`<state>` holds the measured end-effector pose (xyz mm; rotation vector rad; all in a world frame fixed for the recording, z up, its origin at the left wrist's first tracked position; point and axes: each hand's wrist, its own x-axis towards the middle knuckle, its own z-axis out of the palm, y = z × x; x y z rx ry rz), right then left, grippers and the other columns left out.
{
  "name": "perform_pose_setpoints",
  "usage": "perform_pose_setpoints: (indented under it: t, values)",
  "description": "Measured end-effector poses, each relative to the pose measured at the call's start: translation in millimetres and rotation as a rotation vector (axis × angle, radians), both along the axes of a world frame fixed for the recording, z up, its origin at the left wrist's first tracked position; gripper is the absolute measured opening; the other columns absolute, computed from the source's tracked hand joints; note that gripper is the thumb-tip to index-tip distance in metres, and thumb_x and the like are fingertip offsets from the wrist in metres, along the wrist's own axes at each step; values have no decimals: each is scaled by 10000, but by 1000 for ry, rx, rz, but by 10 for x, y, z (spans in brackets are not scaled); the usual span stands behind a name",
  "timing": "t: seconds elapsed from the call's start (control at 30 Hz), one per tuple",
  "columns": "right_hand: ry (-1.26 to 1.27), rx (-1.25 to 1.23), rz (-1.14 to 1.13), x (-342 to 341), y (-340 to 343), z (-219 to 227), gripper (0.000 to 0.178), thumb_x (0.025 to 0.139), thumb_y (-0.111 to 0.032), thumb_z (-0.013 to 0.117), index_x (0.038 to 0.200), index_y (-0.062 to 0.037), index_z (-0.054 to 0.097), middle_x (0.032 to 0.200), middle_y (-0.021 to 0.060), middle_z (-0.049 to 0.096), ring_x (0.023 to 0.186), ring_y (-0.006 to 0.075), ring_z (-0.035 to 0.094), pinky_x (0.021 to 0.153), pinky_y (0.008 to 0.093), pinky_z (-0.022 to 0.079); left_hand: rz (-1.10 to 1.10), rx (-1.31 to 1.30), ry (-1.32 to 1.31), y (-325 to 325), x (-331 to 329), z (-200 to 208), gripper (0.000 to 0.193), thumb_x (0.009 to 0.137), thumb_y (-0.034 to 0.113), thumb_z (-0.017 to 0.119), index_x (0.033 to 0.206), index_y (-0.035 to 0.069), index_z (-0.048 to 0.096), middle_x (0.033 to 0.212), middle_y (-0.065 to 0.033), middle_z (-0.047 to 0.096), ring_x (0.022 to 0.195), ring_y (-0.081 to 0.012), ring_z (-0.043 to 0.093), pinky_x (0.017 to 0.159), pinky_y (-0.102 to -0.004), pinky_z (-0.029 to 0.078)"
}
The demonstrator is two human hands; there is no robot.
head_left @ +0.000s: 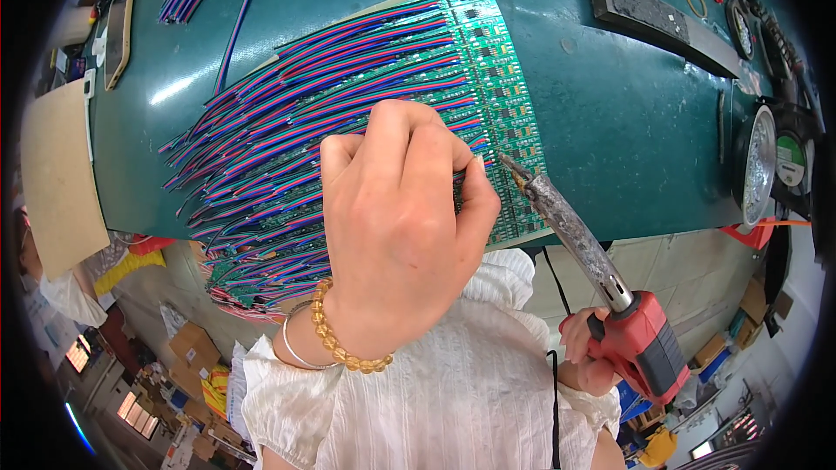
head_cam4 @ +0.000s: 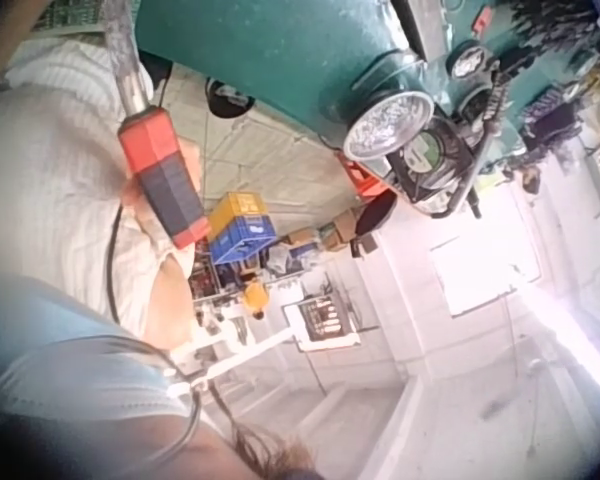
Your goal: The person solders wires to printed circuit boards using a soldering iron.
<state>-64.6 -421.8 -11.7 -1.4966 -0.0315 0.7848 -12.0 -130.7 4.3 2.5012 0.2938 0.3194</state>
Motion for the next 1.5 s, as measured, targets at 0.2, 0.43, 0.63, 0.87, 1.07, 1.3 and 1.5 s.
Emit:
perform_pose_setpoints:
  t: [0.2, 0.43, 0.63, 0.87, 1.07, 1.3, 1.5]
  values:
    - [-96, -23, -35, -25, 70, -16, 203, 504, -63, 582, 706, -63, 577, 609, 26, 554, 535, 161, 578, 518, 250, 436, 0, -24, 3, 10, 1, 2, 146, 732, -8, 706, 795, 75, 604, 912, -45, 573, 784, -203, 513, 549, -283, 427]
    - [-55, 62, -304, -126, 168, -43, 124, 623, -147, 604, 699, -50, 592, 600, 32, 578, 511, 139, 578, 493, 252, 450, -6, -27, 18, 16, 1, 11, 139, 736, -2, 707, 795, 75, 607, 910, -44, 573, 778, -202, 511, 543, -280, 428]
    - [-174, -148, -57, -59, 121, -2, 281, 774, -274, 571, 657, -20, 551, 604, 61, 581, 524, 150, 582, 496, 248, 448, -7, -27, 10, 17, 6, 12, 134, 738, 0, 706, 792, 74, 609, 913, -48, 575, 779, -203, 511, 546, -284, 430]
    - [-255, 165, -314, -39, 216, -184, 454, 767, -385, 599, 1004, -14, 489, 571, 15, 529, 490, 138, 520, 478, 273, 421, -5, -11, 8, 26, 6, 18, 130, 741, 4, 707, 785, 72, 607, 900, -46, 574, 766, -200, 510, 554, -287, 418]
    - [-472, 125, -252, 13, 328, -244, 802, 847, -617, 615, 1304, 16, 432, 521, -16, 465, 421, 120, 438, 433, 268, 377, -69, -3, -54, 53, 23, -53, 146, 717, 32, 698, 794, 48, 575, 872, -78, 557, 754, -250, 538, 696, -374, 367]
    - [-386, 255, -406, 23, 373, -196, 780, 890, -567, 592, 1295, 68, 389, 500, 6, 431, 407, 122, 408, 413, 269, 369, -117, 124, -55, 170, -13, 64, 118, 788, 121, 685, 813, 58, 589, 861, -85, 537, 813, -255, 537, 707, -389, 379]
    - [-447, 339, -487, 41, 265, -304, 719, 935, -485, 572, 1299, 98, 361, 506, 25, 420, 399, 126, 391, 406, 270, 378, 252, 429, -21, 1357, 322, 59, 192, 840, 87, 671, 1001, 25, 586, 944, -137, 628, 895, -301, 602, 799, -404, 474]
